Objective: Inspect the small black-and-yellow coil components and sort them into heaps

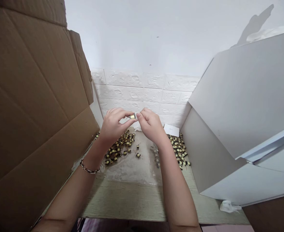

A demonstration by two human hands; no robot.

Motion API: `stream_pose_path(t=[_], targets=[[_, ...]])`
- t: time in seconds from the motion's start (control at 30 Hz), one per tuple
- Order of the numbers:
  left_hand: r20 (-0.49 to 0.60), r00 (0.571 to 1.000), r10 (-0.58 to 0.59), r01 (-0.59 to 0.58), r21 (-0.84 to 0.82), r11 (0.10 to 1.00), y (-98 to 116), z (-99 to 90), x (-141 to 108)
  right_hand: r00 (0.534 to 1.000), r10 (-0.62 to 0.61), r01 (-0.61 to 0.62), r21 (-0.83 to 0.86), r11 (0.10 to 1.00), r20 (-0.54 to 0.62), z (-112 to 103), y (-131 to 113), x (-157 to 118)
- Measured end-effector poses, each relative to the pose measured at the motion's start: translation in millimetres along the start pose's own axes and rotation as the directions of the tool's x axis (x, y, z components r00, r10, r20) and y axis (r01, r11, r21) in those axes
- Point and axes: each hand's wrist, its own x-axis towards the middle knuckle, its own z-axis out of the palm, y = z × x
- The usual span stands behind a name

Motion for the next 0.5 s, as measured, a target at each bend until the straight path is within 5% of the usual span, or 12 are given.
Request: stream_pose_path(t=[0.3, 0.5], targets=[[0.011, 1.0, -0.025, 0.026, -0.115, 0.993, 2.0, -2.6, 2.2, 0.996, 0.084, -0.082, 0.116, 0.99, -0.011, -2.9, 2.3, -1.8], [0.037, 0.996, -0.077, 0.085, -0.338, 0.937, 2.1, -4.0, 3.4, 0.997, 0.083, -0.082, 0.176, 0.981, 0.005, -5.1, 2.8, -1.9]])
